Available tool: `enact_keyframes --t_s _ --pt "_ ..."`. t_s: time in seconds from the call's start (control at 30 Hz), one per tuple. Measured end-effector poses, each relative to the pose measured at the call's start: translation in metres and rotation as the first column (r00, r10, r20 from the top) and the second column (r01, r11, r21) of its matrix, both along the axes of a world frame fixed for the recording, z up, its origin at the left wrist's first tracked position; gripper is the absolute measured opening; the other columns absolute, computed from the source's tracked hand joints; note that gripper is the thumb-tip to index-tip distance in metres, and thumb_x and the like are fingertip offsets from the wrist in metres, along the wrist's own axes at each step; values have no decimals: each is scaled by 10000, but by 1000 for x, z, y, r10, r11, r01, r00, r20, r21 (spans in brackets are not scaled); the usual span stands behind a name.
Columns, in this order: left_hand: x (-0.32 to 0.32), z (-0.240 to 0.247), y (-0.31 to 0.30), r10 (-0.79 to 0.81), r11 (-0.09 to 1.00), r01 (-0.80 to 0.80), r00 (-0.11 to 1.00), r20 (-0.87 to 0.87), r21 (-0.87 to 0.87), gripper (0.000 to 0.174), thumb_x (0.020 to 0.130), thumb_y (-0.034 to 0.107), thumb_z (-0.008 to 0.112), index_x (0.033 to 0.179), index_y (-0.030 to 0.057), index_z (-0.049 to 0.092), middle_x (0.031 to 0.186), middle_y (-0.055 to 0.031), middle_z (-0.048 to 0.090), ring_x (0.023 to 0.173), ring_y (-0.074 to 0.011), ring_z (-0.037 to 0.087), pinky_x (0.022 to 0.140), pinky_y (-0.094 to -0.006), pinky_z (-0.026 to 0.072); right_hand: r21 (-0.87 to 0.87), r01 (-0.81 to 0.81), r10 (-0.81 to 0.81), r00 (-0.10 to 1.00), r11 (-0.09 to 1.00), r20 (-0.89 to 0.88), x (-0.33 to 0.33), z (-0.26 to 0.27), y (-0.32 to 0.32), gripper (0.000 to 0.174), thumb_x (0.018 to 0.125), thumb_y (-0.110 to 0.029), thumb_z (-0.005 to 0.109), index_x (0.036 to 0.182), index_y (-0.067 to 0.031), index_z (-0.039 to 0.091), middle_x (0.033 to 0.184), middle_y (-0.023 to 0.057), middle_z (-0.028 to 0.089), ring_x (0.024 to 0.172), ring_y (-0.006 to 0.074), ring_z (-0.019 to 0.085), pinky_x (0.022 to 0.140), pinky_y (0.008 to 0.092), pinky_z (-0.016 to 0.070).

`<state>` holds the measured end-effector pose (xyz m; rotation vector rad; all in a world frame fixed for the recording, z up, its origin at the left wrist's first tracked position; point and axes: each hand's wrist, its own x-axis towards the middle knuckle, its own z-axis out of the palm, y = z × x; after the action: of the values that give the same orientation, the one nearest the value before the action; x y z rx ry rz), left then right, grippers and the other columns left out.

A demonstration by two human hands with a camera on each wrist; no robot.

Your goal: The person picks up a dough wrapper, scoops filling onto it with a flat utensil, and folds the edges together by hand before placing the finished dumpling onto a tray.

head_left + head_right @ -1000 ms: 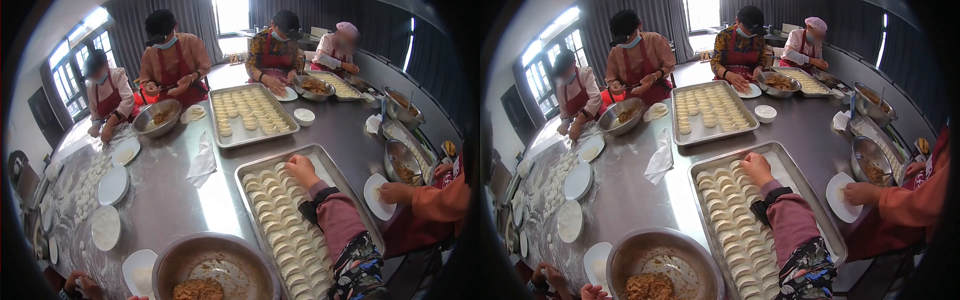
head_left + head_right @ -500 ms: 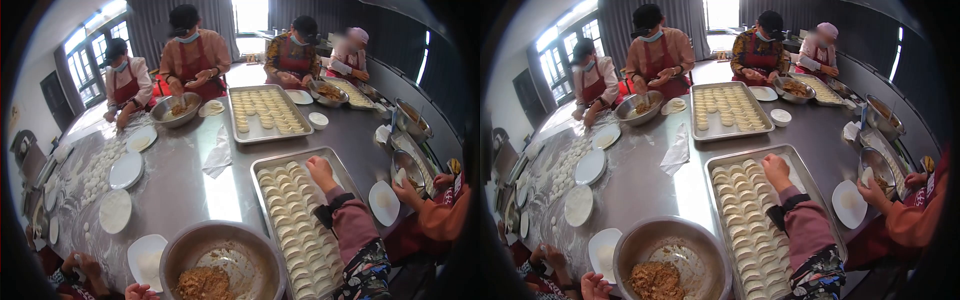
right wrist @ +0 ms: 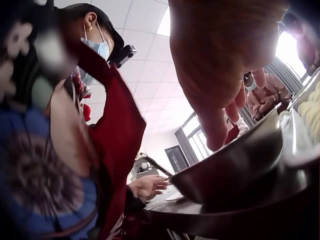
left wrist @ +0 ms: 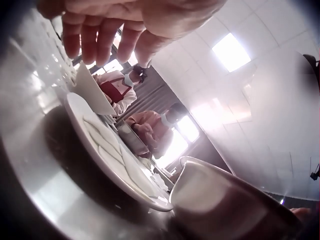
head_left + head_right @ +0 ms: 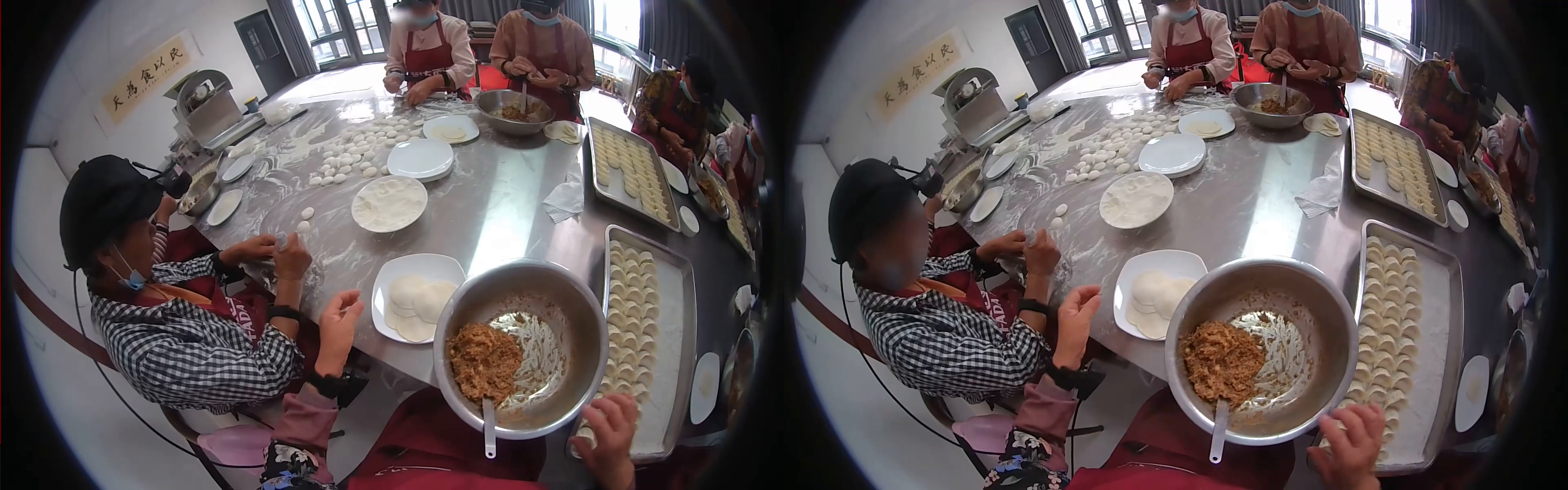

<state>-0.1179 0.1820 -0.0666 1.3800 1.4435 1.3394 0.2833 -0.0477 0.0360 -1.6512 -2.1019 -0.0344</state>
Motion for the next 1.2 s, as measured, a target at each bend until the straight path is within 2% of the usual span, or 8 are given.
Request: enact_keyframes --t_s 0.1,0.27,0.47,0.8,0.93,1.0,1.07,1.2 --pt "17 8 16 -95 994 105 956 -278 24 275 817 125 635 1066 9 615 1030 -116 642 990 -226 591 858 -318 451 -9 9 -9 1000 1000 -9 -41 -21 -2 509 571 -272 772 1010 -68 616 958 91 567 996 320 505 962 530 327" --pt "52 0 53 -258 965 262 922 -290 -28 314 767 192 671 1035 29 645 1051 -124 644 1043 -277 574 902 -344 436 67 -20 26 995 998 -93 -88 -38 14 501 561 -270 782 1014 -125 624 914 33 551 949 248 523 967 522 312" --pt "96 -12 57 -132 943 332 455 -881 30 395 741 272 698 1073 66 641 1232 -134 561 1142 -290 492 974 -439 364 96 -149 154 987 984 -44 -101 -52 24 448 613 -312 767 1026 -199 635 919 12 526 952 212 525 994 514 284" --pt "100 -18 68 -194 957 290 702 -686 27 147 692 188 655 790 83 624 820 -86 620 889 -293 556 812 -422 391 127 -148 162 981 981 -107 -104 -51 27 314 666 -263 742 956 -183 651 862 6 543 920 206 541 1002 507 264" --pt "95 -15 67 -177 952 298 725 -666 72 120 704 153 642 787 69 617 863 -122 632 903 -322 571 821 -431 418 116 -135 150 980 984 -128 -103 -46 28 273 672 -242 739 920 -173 650 808 -14 548 877 189 549 982 497 291" --pt "90 -14 64 -232 946 296 902 -365 132 50 787 82 622 817 49 602 984 -126 648 907 -228 604 826 -320 462 102 -155 166 980 983 -110 -101 -48 29 236 680 -227 735 891 -166 646 766 -32 549 839 173 554 956 490 321" --pt "77 -2 52 -413 911 412 905 103 34 44 890 34 524 921 25 554 1017 -111 637 894 -146 600 787 -235 470 97 -128 138 984 987 -111 -100 -40 33 209 687 -210 727 871 -157 645 752 -35 559 788 167 557 917 485 357" --pt "39 15 16 -205 909 402 660 723 -109 128 932 127 513 1029 44 522 1118 -140 605 961 -249 625 868 -410 527 33 -106 110 985 994 -136 -93 -29 36 181 708 -165 700 879 -134 647 749 -9 581 747 187 556 849 450 401"
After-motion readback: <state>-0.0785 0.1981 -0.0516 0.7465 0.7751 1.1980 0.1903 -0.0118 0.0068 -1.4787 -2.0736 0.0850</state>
